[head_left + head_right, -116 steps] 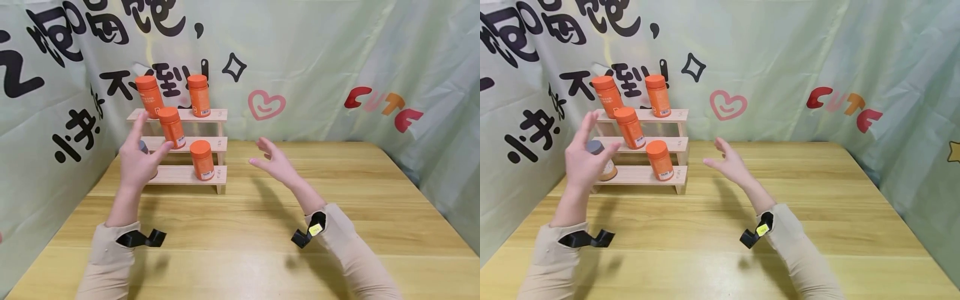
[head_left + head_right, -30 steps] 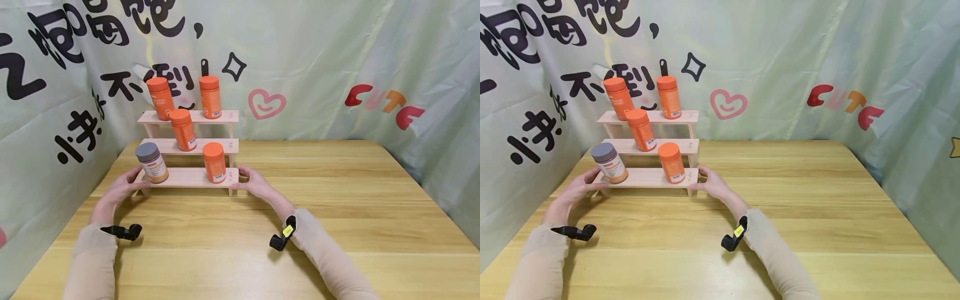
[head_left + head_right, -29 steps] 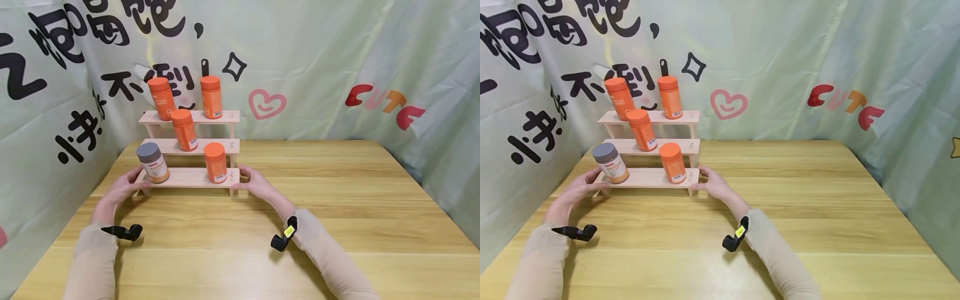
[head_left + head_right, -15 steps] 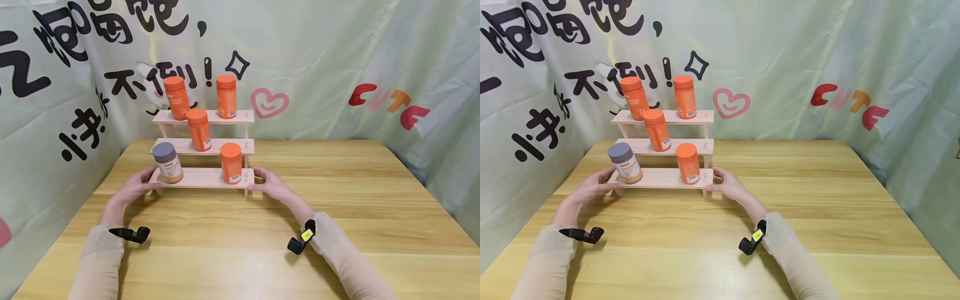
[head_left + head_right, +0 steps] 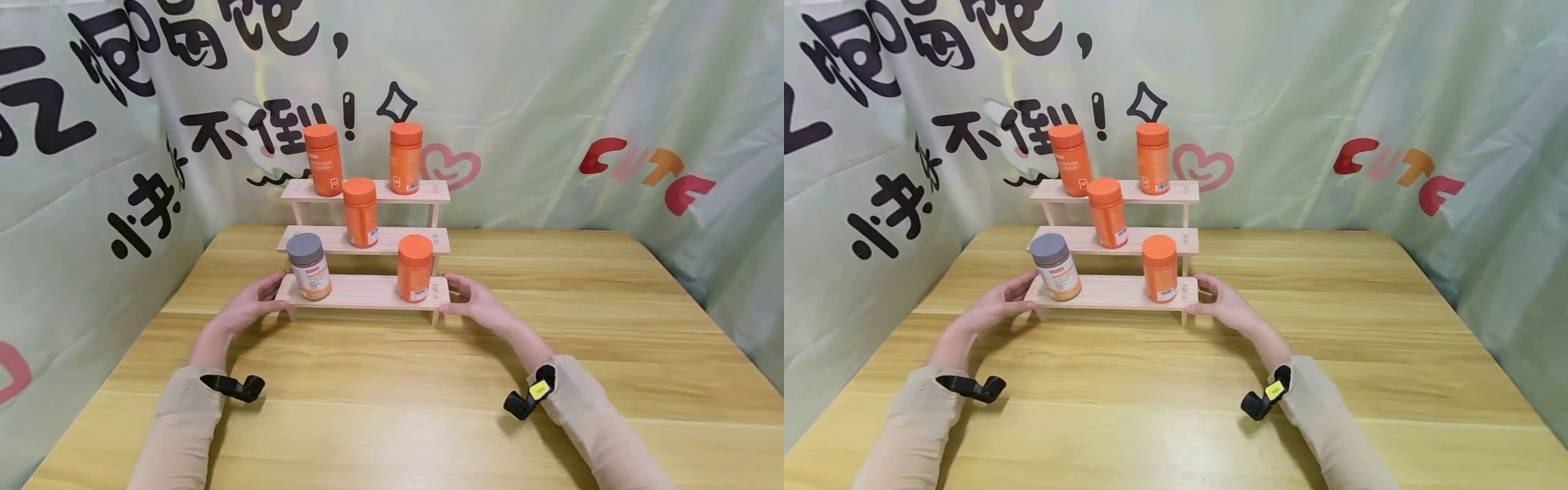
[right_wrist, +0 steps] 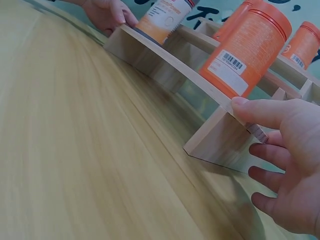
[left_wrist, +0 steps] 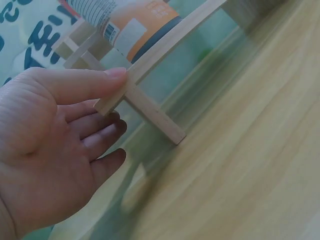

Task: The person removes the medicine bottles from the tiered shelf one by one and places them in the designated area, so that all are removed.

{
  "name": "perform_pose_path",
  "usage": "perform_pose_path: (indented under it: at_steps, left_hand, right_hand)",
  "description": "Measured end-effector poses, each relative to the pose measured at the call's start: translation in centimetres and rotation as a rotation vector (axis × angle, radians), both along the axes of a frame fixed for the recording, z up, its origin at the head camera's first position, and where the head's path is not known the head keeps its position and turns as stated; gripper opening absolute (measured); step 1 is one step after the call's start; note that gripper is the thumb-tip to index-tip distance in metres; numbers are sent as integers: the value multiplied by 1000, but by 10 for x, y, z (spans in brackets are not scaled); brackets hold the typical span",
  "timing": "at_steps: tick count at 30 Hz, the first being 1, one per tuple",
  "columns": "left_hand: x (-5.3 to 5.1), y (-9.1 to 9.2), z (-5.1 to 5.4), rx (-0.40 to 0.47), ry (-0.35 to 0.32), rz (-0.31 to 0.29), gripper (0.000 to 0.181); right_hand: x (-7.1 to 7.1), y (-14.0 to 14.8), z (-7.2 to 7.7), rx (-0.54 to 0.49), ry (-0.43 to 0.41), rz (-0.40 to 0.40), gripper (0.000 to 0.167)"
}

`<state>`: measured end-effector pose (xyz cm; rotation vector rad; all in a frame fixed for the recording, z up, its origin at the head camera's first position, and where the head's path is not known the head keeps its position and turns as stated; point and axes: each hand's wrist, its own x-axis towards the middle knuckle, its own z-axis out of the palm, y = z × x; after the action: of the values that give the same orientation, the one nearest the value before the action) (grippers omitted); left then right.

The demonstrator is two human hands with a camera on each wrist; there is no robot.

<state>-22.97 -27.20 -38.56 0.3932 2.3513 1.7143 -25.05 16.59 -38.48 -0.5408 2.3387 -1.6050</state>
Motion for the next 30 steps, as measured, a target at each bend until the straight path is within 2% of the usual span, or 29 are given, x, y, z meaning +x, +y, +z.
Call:
perform_pose_path:
  at_steps: [15, 30]
  left_hand:
    - [-2, 26, -4, 41, -4, -72, 78]
    - [-5, 32, -4, 38, -7, -130, 77]
  right_hand:
    - [10, 38, 4, 26, 0, 7, 76]
    - [15, 55, 3, 67, -2, 5, 79]
